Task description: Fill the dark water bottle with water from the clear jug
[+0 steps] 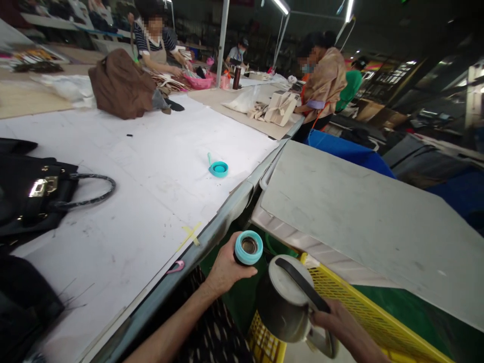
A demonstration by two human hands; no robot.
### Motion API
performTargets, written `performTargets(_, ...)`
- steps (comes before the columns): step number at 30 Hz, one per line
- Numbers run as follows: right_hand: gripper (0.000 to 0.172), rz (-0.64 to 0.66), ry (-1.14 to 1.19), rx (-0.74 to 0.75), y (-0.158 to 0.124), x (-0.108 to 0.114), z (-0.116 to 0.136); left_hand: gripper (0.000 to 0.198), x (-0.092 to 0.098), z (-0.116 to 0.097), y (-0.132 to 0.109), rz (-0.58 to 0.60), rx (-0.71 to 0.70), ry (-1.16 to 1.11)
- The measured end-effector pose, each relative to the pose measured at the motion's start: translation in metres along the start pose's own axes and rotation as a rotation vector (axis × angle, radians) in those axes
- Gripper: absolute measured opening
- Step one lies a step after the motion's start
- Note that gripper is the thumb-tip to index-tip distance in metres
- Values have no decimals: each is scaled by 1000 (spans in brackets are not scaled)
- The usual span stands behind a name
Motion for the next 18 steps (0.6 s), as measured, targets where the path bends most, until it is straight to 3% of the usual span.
performTargets(3,19,77,83,-22,4,-10,1,67,9,-27,7,16,29,-137)
performTargets(8,17,81,105,-54,13,-25,-16,54,21,-66,15,7,121,-245)
performTargets(18,14,-6,147,-31,14,-44,-22,61,39,-113,17,11,81,-259)
Point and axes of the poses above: each hand's wrist, its own y-axis towards the middle knuckle, its own x-axis out of the back of the hand, z = x × y, the point moved 1 cm from there along y, towards the middle knuckle, and after that the axes turned 4 degrees about y, right-handed, at the moved point
